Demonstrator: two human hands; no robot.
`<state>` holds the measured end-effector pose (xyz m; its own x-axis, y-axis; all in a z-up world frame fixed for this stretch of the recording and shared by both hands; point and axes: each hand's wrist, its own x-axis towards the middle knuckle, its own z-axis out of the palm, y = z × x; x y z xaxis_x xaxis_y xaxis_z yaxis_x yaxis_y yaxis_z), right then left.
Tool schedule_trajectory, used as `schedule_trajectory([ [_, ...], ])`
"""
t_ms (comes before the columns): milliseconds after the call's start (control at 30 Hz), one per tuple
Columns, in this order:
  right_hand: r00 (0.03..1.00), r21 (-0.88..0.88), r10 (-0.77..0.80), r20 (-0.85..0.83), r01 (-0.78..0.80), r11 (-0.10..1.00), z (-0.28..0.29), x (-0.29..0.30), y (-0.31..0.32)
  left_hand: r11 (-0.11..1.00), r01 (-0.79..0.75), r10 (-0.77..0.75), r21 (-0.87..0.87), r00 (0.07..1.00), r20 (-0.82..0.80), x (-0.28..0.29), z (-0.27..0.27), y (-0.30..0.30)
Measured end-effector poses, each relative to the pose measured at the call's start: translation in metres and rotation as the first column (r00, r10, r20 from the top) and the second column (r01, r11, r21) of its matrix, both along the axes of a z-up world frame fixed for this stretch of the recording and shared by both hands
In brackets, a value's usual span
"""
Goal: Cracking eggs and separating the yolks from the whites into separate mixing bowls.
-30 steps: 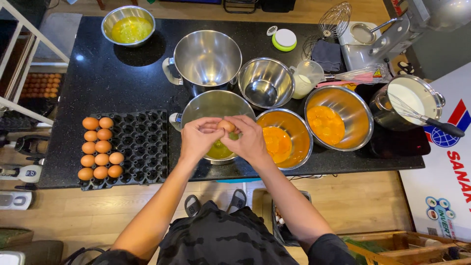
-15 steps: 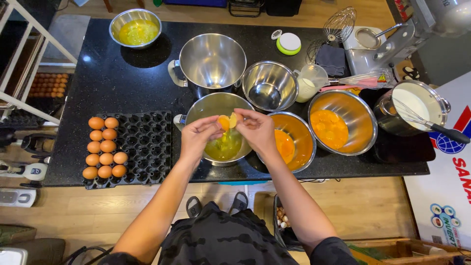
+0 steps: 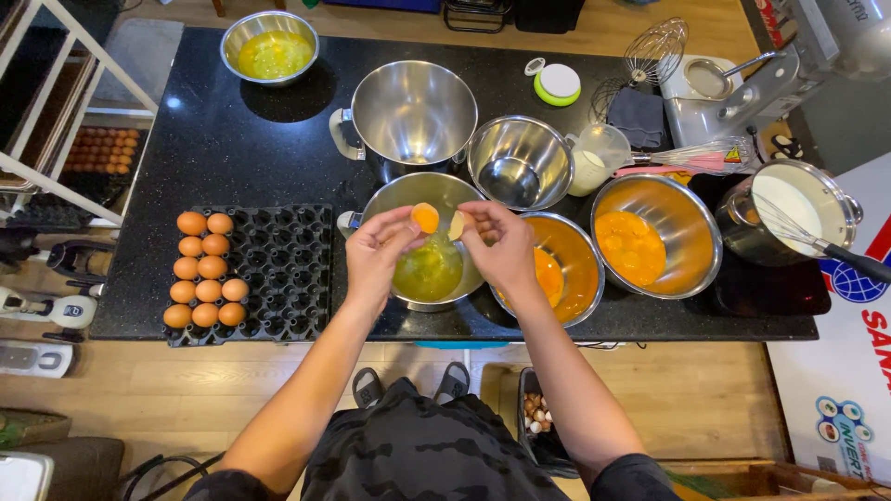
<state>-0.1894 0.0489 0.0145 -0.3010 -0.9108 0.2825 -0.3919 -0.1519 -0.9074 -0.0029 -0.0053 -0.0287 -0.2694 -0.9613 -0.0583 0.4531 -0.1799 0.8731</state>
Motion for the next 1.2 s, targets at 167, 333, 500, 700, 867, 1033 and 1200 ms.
schedule_trajectory([
  [167, 0.95, 0.029, 0.106, 0.294, -0.119, 0.992, -0.021, 0.001, -0.001, 0.985, -0.03, 0.039, -0.169, 0.998, 0.046, -0.004, 0.004, 0.004],
  [333, 0.89, -0.004, 0.181, 0.418, -0.198, 0.98, -0.038, -0.001, -0.004, 0.966, -0.021, 0.066, -0.257, 0.984, 0.168, -0.004, 0.016, 0.009],
  [500, 0.853, -0.06, 0.199, 0.482, -0.195, 0.979, -0.048, -0.003, -0.007, 0.844, -0.007, 0.231, -0.536, 0.907, 0.353, 0.002, 0.056, 0.019],
  [700, 0.839, -0.099, 0.2, 0.506, -0.174, 0.98, -0.052, -0.007, -0.008, 0.504, -0.022, 0.596, -0.863, 0.732, 0.33, 0.008, 0.084, 0.011],
  [867, 0.881, -0.075, 0.151, 0.448, -0.131, 0.989, -0.043, -0.009, -0.005, 0.56, -0.091, 0.561, -0.823, 0.773, 0.296, 0.005, 0.076, 0.005],
  [1033, 0.912, -0.088, 0.125, 0.39, -0.098, 0.991, -0.031, -0.007, -0.003, 0.849, -0.095, 0.252, -0.52, 0.937, 0.241, -0.004, 0.019, 0.005],
  [1200, 0.907, -0.066, 0.146, 0.396, -0.131, 0.989, -0.021, -0.001, -0.004, 0.976, -0.012, 0.037, -0.217, 0.993, 0.114, -0.012, -0.009, 0.011],
])
